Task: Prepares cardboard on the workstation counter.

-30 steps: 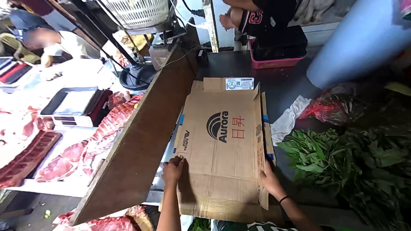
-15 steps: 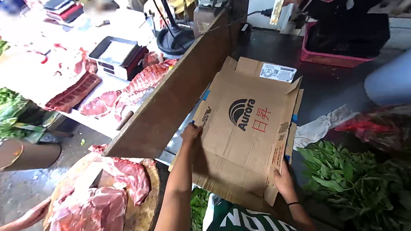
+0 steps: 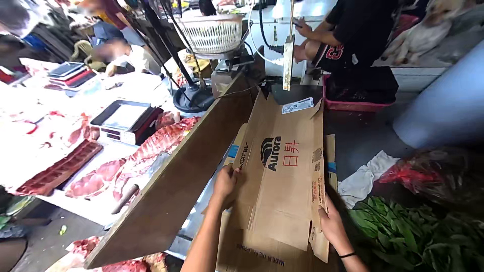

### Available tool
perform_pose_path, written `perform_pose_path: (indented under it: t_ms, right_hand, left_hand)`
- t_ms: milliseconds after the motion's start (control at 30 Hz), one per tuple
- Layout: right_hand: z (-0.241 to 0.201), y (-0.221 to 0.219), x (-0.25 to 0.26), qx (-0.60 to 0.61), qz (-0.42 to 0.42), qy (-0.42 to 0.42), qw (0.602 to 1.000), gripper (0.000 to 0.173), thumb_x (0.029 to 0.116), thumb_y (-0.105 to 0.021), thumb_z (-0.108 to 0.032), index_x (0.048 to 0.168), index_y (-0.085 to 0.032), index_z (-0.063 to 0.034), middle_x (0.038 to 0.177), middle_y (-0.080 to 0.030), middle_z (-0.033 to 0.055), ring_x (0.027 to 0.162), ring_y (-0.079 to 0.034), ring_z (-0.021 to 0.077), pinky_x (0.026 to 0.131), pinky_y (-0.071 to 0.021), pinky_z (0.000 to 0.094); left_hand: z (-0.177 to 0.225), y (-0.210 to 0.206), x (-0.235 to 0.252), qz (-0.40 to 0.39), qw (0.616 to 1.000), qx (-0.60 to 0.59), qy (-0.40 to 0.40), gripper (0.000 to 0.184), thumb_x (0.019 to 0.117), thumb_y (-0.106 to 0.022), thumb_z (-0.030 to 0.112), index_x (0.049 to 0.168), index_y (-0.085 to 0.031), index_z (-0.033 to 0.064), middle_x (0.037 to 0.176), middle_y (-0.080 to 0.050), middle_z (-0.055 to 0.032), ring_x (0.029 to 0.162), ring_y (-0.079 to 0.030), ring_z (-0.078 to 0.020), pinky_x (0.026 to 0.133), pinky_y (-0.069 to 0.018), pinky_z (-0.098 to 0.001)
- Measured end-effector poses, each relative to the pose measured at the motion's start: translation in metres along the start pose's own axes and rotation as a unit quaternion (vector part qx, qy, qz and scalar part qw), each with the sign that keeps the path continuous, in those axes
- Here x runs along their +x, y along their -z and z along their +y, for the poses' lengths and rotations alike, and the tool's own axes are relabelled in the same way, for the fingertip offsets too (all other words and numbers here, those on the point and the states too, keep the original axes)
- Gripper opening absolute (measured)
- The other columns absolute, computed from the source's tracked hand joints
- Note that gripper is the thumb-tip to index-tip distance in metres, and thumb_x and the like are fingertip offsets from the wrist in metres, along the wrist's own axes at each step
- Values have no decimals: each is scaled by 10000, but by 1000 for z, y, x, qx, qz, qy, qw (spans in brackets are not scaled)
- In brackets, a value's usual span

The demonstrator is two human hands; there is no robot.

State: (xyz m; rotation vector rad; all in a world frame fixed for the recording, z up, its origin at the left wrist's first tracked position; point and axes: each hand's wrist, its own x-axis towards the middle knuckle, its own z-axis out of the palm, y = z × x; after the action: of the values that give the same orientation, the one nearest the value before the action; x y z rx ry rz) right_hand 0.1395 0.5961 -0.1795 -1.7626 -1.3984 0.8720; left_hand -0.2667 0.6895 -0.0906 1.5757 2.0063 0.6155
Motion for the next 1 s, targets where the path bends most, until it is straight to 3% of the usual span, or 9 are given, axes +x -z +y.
perform_pose_path:
  t_ms: [133, 300, 433, 633, 733, 800, 833, 900, 1000]
  right_hand:
    - [-31, 0, 38, 30, 4, 14, 999, 576, 1012, -510, -76, 1574, -391, -44, 1583, -458, 131, 1463, -442, 195, 1211, -381, 398]
    - [-51, 13, 114, -48, -2, 12, 999, 606, 1031, -503, -123, 1605, -321, -57, 1578, -451, 169, 1445, -465, 271, 1195, -393, 497]
    - [-49, 22, 162, -87, -17, -18, 996, 742, 1033, -477, -110, 1670, -100, -165, 1618, -396, 157, 1390, -523, 328, 1119, -458, 557]
    - [-23, 16, 166, -121, -92, -85, 985, 854, 1021, -474, -85, 1666, 48, -285, 1541, -486, 188, 1153, -669, 392, 961, -539, 610]
    - [-14, 4, 162, -119, -124, -115, 978, 862, 1023, -489, -142, 1654, 48, -379, 1303, -633, 217, 884, -725, 383, 734, -608, 623]
    - [-15, -4, 162, -147, -133, -108, 974, 883, 1005, -524, -166, 1657, 33, -378, 1244, -673, 202, 938, -717, 374, 808, -584, 610]
    - [-15, -8, 162, -168, -133, -100, 972, 889, 996, -538, -182, 1661, 25, -359, 1209, -689, 193, 968, -714, 368, 846, -574, 600]
    - [-18, -15, 165, -188, -128, -96, 969, 885, 1000, -546, -192, 1664, 19, -342, 1180, -696, 195, 990, -710, 369, 874, -568, 592]
    - [-15, -17, 169, -188, -106, -101, 971, 882, 1010, -518, -169, 1661, 55, -333, 1073, -716, 190, 885, -722, 358, 813, -583, 581]
  left_hand:
    - [33, -1, 40, 0, 1000, 21, -22, 346, 1050, -548, 383, 1107, -685, 70, 922, -705, -106, 877, -701, -259, 844, -574, -542]
    - [69, -3, 101, -16, 998, 61, 1, 311, 1045, -562, 274, 1292, -636, 99, 1089, -719, -194, 998, -707, -393, 865, -557, -653]
    - [80, -10, 135, -49, 989, 121, 70, 454, 1006, -611, 291, 1406, -526, 93, 1138, -687, -267, 1046, -672, -486, 853, -528, -708]
    - [31, -33, 173, -64, 974, 182, 120, 595, 958, -655, 345, 1435, -488, 31, 1129, -673, -309, 1036, -662, -517, 833, -515, -736]
    - [20, -39, 181, -52, 965, 220, 135, 656, 962, -638, 391, 1485, -442, 47, 1154, -674, -296, 1042, -671, -495, 838, -528, -712]
    - [24, -45, 177, -1, 962, 250, 113, 747, 948, -655, 389, 1576, -353, 120, 1268, -628, -302, 1058, -665, -502, 823, -536, -708]
    - [30, -49, 173, 29, 959, 270, 86, 812, 921, -686, 346, 1611, -302, 157, 1412, -535, -292, 1135, -625, -512, 856, -526, -715]
    - [42, -61, 168, 76, 955, 287, 8, 820, 892, -713, 270, 1610, -327, 182, 1628, -302, -250, 1438, -347, -530, 1058, -352, -758]
    - [62, -90, 175, 56, 950, 297, -83, 783, 899, -686, 371, 1592, -376, 181, 1682, -207, -212, 1542, -150, -488, 1162, -161, -769]
